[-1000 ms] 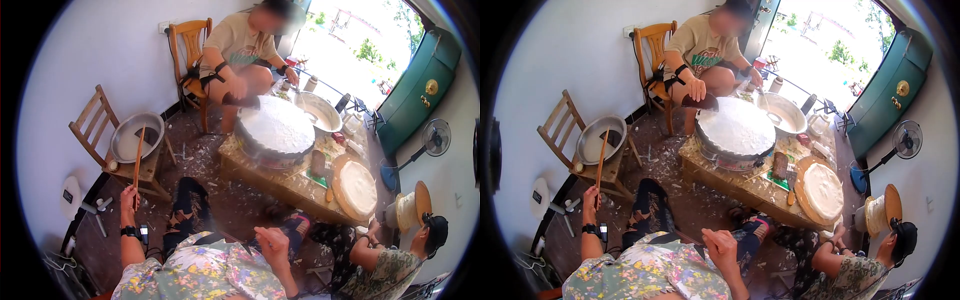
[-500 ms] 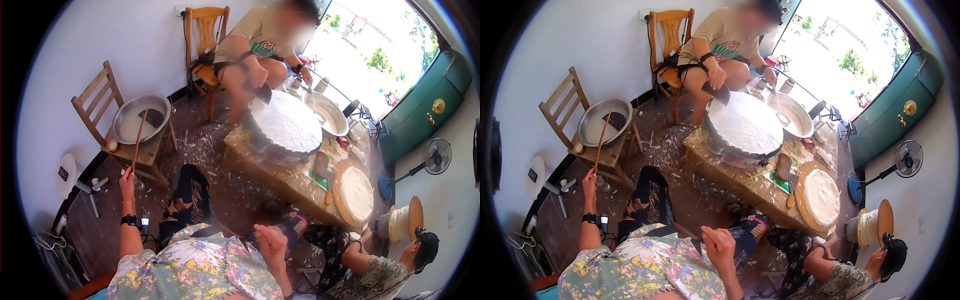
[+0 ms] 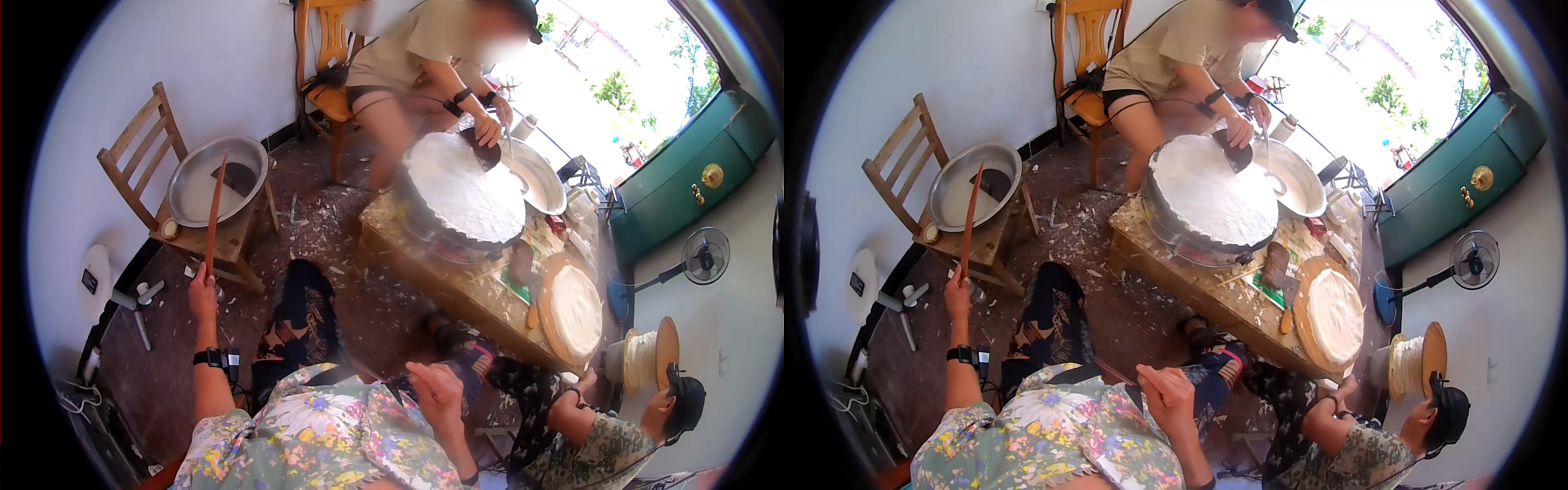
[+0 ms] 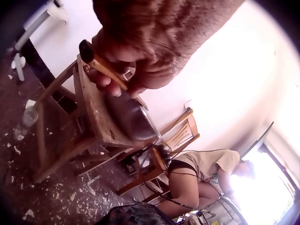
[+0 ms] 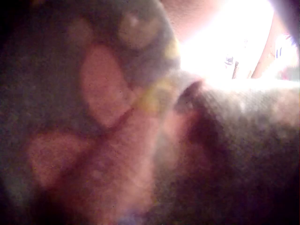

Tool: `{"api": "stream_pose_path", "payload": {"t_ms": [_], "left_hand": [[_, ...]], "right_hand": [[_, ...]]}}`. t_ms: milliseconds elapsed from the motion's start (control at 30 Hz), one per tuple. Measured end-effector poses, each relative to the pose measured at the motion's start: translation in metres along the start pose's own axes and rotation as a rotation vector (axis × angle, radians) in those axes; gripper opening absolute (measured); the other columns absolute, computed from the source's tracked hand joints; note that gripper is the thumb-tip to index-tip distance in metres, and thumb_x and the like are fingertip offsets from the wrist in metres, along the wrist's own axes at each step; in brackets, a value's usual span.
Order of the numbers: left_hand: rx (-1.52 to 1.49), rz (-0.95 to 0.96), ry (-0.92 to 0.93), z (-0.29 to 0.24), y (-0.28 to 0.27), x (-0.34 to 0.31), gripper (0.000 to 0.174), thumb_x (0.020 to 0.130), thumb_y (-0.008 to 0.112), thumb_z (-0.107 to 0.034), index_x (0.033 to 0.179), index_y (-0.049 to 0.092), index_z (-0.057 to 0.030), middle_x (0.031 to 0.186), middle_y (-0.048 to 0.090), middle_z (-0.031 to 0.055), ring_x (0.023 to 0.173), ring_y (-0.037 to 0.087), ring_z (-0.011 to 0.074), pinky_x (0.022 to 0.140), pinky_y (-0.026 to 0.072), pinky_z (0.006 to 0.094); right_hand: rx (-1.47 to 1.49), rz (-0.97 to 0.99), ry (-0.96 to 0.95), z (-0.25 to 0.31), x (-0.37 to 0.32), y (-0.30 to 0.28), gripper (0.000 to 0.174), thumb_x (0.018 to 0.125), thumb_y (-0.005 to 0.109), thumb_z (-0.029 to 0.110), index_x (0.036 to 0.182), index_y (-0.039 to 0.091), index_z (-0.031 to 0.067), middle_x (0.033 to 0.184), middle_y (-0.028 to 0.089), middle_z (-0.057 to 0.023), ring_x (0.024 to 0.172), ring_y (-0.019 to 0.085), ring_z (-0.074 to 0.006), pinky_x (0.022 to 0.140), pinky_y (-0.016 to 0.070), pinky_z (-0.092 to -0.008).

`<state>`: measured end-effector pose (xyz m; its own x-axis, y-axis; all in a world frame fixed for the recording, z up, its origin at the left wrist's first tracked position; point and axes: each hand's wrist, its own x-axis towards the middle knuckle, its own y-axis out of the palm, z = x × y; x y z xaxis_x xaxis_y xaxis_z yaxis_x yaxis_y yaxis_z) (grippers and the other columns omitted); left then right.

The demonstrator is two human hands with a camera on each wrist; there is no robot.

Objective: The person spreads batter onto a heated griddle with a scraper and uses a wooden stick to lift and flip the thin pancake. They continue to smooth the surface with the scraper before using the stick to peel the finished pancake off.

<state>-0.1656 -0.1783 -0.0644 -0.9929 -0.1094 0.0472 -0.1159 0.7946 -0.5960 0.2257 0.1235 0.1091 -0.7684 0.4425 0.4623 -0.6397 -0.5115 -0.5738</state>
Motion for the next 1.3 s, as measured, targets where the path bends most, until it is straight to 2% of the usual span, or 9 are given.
{"api": "stream_pose_path", "payload": {"t_ms": [133,233,267,433,600,700,1033,1133,1300], "left_hand": [[0.077,0.014,0.037,0.009,0.002,0.009,0.044,0.092,0.058,-0.013,0.136,0.053,-0.0109,0.104,0.068,0.0196,0.091,0.065,0.0350,0.077,0.0485,0.0408],[0.119,0.036,0.008,0.022,0.004,0.017,0.044,0.094,0.057,-0.013,0.137,0.053,-0.0117,0.102,0.068,0.0184,0.084,0.065,0.0311,0.073,0.0488,0.0404],[0.116,0.084,-0.122,-0.033,-0.011,-0.008,0.042,0.096,0.056,-0.012,0.138,0.053,-0.0108,0.099,0.068,0.0166,0.077,0.063,0.0265,0.071,0.0482,0.0398],[0.047,0.036,0.069,0.030,0.003,0.020,0.043,0.096,0.055,-0.009,0.139,0.052,-0.0085,0.092,0.067,0.0127,0.061,0.055,0.0182,0.054,0.0434,0.0379],[0.021,0.079,-0.021,-0.009,-0.008,0.005,0.044,0.095,0.054,-0.007,0.138,0.053,-0.0097,0.090,0.066,0.0099,0.049,0.051,0.0160,0.043,0.0392,0.0343],[-0.037,0.045,0.075,0.009,-0.003,0.014,0.044,0.095,0.054,-0.010,0.139,0.052,-0.0088,0.062,0.050,0.0041,0.037,0.040,0.0135,0.033,0.0327,0.0311],[-0.043,0.060,0.018,0.007,-0.005,0.017,0.044,0.094,0.054,-0.009,0.138,0.053,-0.0112,0.061,0.049,0.0034,0.038,0.039,0.0131,0.035,0.0316,0.0316],[-0.005,0.044,0.217,0.036,0.001,0.035,0.044,0.095,0.055,-0.009,0.138,0.053,-0.0115,0.057,0.046,0.0031,0.038,0.038,0.0135,0.035,0.0313,0.0323],[-0.044,0.127,0.043,-0.001,-0.008,0.020,0.044,0.094,0.056,-0.007,0.138,0.052,-0.0080,0.061,0.050,0.0035,0.040,0.039,0.0134,0.036,0.0320,0.0317]], "right_hand": [[-0.015,0.009,-0.005,-0.006,0.003,0.001,0.020,0.079,0.070,0.001,0.099,0.070,0.0038,0.071,0.067,-0.0090,0.062,0.064,-0.0226,0.068,0.0494,-0.0338],[-0.024,0.010,0.002,-0.010,0.004,-0.001,0.020,0.079,0.070,0.002,0.100,0.070,0.0039,0.073,0.067,-0.0090,0.063,0.064,-0.0221,0.068,0.0493,-0.0342],[-0.021,0.008,0.006,-0.011,0.004,-0.001,0.020,0.079,0.070,0.002,0.100,0.070,0.0039,0.073,0.067,-0.0091,0.063,0.064,-0.0220,0.068,0.0492,-0.0344],[0.015,-0.029,-0.039,-0.016,0.001,-0.001,0.021,0.080,0.070,0.003,0.101,0.069,0.0036,0.074,0.067,-0.0090,0.064,0.063,-0.0225,0.068,0.0487,-0.0333],[0.022,-0.047,-0.040,-0.019,-0.002,-0.008,0.021,0.080,0.070,0.004,0.101,0.068,0.0037,0.071,0.065,-0.0086,0.063,0.062,-0.0233,0.067,0.0481,-0.0330],[0.029,-0.071,-0.033,-0.020,-0.006,-0.012,0.020,0.080,0.070,0.004,0.100,0.068,0.0039,0.070,0.064,-0.0082,0.062,0.062,-0.0232,0.066,0.0480,-0.0331],[0.034,-0.106,-0.064,-0.022,-0.008,-0.014,0.018,0.082,0.069,0.007,0.099,0.069,0.0049,0.072,0.066,-0.0089,0.066,0.064,-0.0231,0.068,0.0487,-0.0334],[0.050,-0.127,-0.053,-0.022,-0.011,-0.015,0.018,0.079,0.071,0.005,0.097,0.070,0.0040,0.072,0.066,-0.0099,0.066,0.064,-0.0247,0.067,0.0490,-0.0338],[0.059,-0.150,-0.047,-0.021,-0.012,-0.020,0.018,0.079,0.071,0.003,0.097,0.071,0.0037,0.072,0.067,-0.0090,0.065,0.064,-0.0235,0.065,0.0483,-0.0334]]}}
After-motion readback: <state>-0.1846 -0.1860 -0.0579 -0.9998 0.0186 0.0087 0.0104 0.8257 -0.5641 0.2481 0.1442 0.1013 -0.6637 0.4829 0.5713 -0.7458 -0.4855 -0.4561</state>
